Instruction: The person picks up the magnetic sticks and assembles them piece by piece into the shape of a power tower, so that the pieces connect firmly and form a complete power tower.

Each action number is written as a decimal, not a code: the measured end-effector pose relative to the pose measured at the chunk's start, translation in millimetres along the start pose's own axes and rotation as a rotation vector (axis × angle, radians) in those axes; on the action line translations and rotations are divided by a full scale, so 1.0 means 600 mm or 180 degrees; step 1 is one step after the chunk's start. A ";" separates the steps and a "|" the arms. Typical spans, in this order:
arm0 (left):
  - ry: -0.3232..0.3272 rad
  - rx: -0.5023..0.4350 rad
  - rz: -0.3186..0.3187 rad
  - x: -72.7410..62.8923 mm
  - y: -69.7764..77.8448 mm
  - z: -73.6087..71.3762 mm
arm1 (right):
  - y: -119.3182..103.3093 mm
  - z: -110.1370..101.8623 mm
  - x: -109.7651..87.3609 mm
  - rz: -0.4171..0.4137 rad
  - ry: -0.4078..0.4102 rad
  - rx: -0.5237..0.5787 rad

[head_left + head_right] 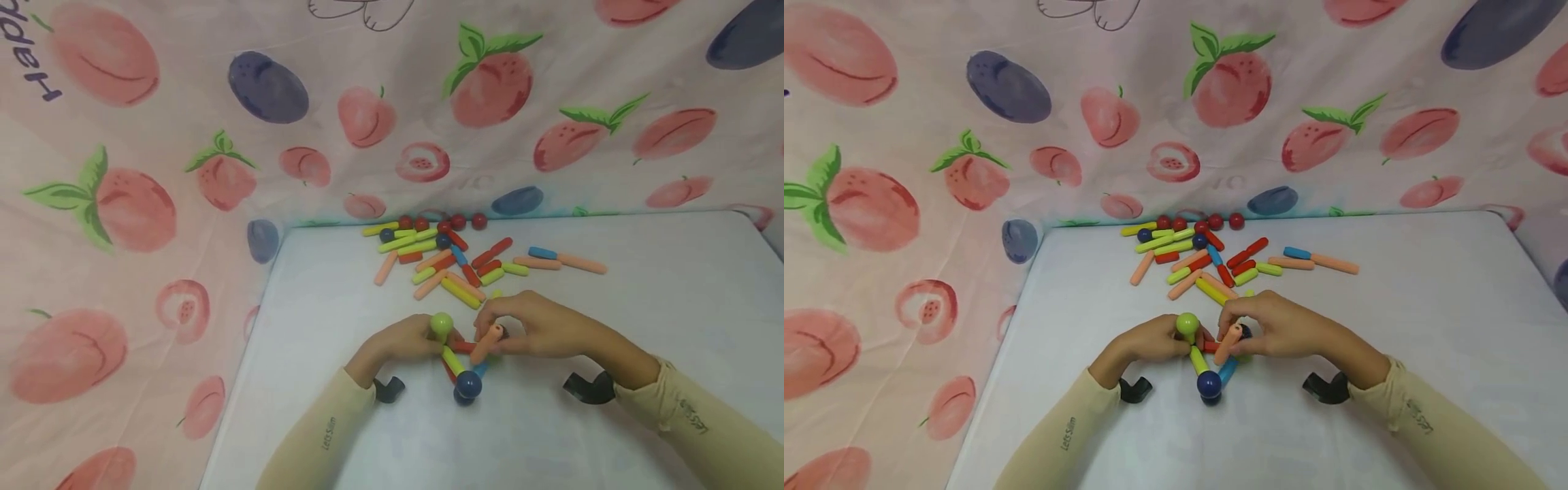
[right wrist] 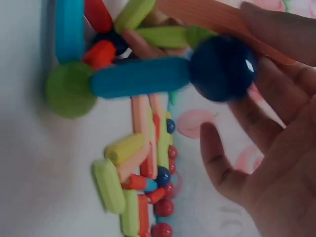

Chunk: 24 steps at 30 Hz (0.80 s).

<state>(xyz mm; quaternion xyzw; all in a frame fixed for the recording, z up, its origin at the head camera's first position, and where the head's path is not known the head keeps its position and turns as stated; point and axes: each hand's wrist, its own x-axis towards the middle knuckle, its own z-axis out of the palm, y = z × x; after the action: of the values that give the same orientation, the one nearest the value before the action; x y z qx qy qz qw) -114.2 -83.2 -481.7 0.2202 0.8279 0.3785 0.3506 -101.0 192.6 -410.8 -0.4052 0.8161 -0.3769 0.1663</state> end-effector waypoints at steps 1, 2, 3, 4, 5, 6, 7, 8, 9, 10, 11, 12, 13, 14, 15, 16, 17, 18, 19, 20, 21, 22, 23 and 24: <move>-0.0002 -0.0008 0.0001 0.001 -0.001 0.000 | 0.003 0.004 0.001 0.0004 -0.0089 -0.0005; 0.0007 0.0012 0.0010 0.002 -0.001 0.001 | 0.006 0.009 0.003 0.0015 -0.0145 -0.0004; 0.0005 0.0011 0.0027 0.003 -0.002 0.001 | 0.009 0.013 0.004 0.0016 -0.0176 -0.0017; 0.0011 0.0013 0.0045 0.004 -0.002 0.001 | 0.012 0.018 0.004 0.0019 -0.0195 -0.0031; 0.0030 0.0030 0.0069 0.005 -0.003 0.001 | 0.016 0.023 0.005 0.0014 -0.0208 -0.0054; 0.0055 0.0029 0.0095 0.006 -0.003 0.001 | 0.019 0.027 0.005 0.0021 -0.0219 -0.0077; 0.0094 0.0035 0.0115 0.007 -0.003 0.001 | 0.021 0.032 0.006 0.0036 -0.0223 -0.0089; 0.0130 0.0030 0.0132 0.009 -0.004 0.001 | 0.024 0.036 0.007 0.0050 -0.0224 -0.0091; 0.0174 0.0022 0.0146 0.010 -0.004 0.001 | 0.027 0.040 0.007 0.0065 -0.0229 -0.0086; 0.0235 0.0038 0.0155 0.011 -0.004 0.002 | 0.029 0.044 0.008 0.0084 -0.0227 -0.0079; 0.0316 0.0058 0.0151 0.011 -0.004 0.003 | 0.030 0.046 0.008 0.0103 -0.0223 -0.0079; 0.0409 0.0089 0.0174 0.011 -0.004 0.004 | 0.031 0.048 0.009 0.0127 -0.0214 -0.0084; 0.0528 0.0133 0.0149 0.009 -0.001 0.007 | 0.031 0.050 0.009 0.0154 -0.0199 -0.0087; 0.0668 0.0190 0.0073 0.004 0.002 0.010 | 0.031 0.051 0.010 0.0172 -0.0184 -0.0095; 0.0812 0.0267 -0.0017 -0.004 0.006 0.015 | 0.029 0.052 0.011 0.0194 -0.0174 -0.0125; 0.0937 0.0329 -0.0119 -0.014 0.011 0.020 | 0.028 0.053 0.012 0.0226 -0.0166 -0.0145; 0.1016 0.0351 -0.0234 -0.026 0.018 0.026 | 0.026 0.053 0.013 0.0250 -0.0165 -0.0163; 0.1039 0.0374 -0.0308 -0.039 0.024 0.033 | 0.024 0.053 0.015 0.0271 -0.0162 -0.0175; 0.1011 0.0380 -0.0383 -0.054 0.030 0.040 | 0.022 0.054 0.016 0.0295 -0.0163 -0.0184; 0.0934 0.0369 -0.0394 -0.067 0.036 0.049 | 0.020 0.054 0.017 0.0318 -0.0165 -0.0190; 0.0833 0.0343 -0.0338 -0.078 0.040 0.057 | 0.019 0.055 0.017 0.0360 -0.0168 -0.0208; 0.0730 0.0286 -0.0276 -0.086 0.044 0.065 | 0.017 0.055 0.016 0.0394 -0.0162 -0.0220; 0.0653 0.0230 -0.0211 -0.092 0.048 0.072 | 0.016 0.056 0.016 0.0419 -0.0155 -0.0243; 0.0622 0.0195 -0.0134 -0.094 0.050 0.079 | 0.015 0.056 0.015 0.0443 -0.0143 -0.0257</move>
<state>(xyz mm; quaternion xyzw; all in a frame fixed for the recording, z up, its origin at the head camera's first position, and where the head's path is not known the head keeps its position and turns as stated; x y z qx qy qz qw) -38.4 -78.0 -457.1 0.1753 0.8738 0.3652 0.2691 -91.9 172.7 -439.2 -0.3623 0.8529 -0.3220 0.1939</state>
